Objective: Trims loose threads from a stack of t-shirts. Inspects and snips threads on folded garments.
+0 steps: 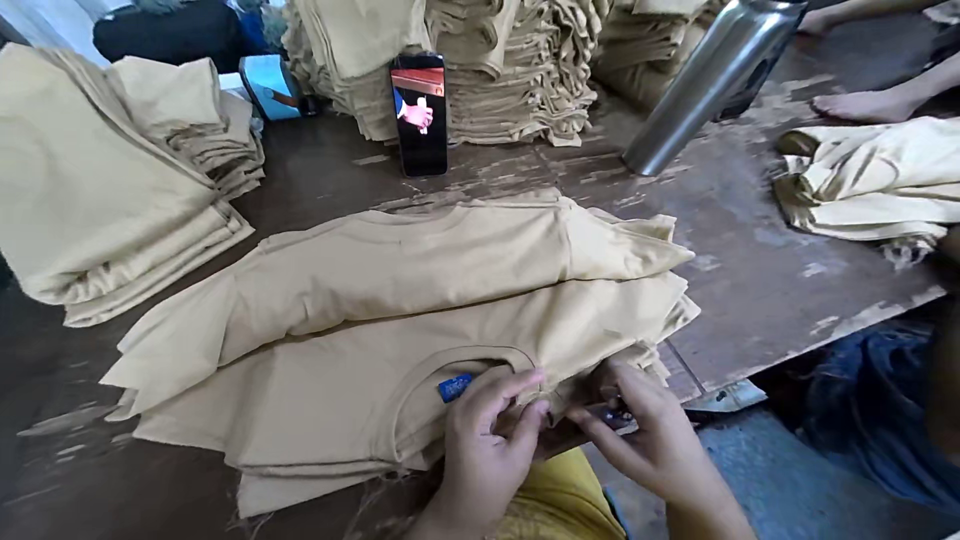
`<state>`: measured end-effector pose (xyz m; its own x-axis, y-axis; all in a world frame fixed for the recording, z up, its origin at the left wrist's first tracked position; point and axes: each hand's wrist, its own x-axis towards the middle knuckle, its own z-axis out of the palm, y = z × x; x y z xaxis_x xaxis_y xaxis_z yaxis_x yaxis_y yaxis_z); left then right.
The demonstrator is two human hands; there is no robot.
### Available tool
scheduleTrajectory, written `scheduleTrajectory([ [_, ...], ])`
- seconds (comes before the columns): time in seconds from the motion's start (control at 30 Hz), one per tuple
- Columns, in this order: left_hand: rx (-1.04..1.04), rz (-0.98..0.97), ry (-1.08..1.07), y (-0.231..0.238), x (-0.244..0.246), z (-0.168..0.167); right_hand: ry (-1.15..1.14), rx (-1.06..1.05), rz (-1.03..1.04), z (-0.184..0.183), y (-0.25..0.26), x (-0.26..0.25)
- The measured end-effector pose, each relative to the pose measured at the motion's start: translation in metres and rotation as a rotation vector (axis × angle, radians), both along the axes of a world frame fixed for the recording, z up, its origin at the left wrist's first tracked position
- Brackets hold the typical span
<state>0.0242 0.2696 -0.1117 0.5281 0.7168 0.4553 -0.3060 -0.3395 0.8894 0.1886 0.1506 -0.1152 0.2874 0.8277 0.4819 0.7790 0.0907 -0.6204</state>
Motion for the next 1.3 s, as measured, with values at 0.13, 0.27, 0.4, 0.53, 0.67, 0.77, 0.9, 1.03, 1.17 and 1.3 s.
scheduleTrajectory([
  [0.13,-0.034,0.003,-0.039,0.001,0.002,-0.001,-0.120,-0.094,-0.011,0.003,-0.002,0.002],
  [0.27,-0.094,-0.080,-0.048,0.003,-0.005,-0.001,-0.270,-0.110,-0.020,0.005,0.002,0.001],
  [0.4,-0.015,-0.110,-0.034,0.005,-0.011,-0.005,-0.376,-0.101,-0.026,0.007,0.008,-0.003],
  [0.53,-0.046,-0.108,-0.051,0.002,-0.011,-0.008,-0.402,-0.104,-0.039,0.008,0.011,-0.006],
  [0.67,-0.104,-0.077,-0.064,0.002,-0.009,-0.006,-0.413,-0.097,-0.035,0.007,0.011,-0.006],
  [0.77,-0.053,-0.086,-0.048,0.004,-0.010,-0.009,-0.410,-0.092,-0.037,0.007,0.011,-0.006],
  [0.9,0.027,-0.091,-0.020,0.005,-0.013,-0.011,-0.419,-0.101,-0.032,0.007,0.011,-0.009],
  [1.03,0.024,-0.144,-0.014,0.006,-0.016,-0.008,-0.418,-0.120,-0.007,0.008,0.011,-0.007],
  [1.17,-0.155,-0.294,-0.047,0.008,-0.031,0.002,-0.281,-0.114,0.017,0.018,0.007,-0.008],
  [1.3,0.319,-0.177,0.249,-0.006,-0.036,0.006,0.042,-0.032,0.072,0.025,0.017,-0.017],
])
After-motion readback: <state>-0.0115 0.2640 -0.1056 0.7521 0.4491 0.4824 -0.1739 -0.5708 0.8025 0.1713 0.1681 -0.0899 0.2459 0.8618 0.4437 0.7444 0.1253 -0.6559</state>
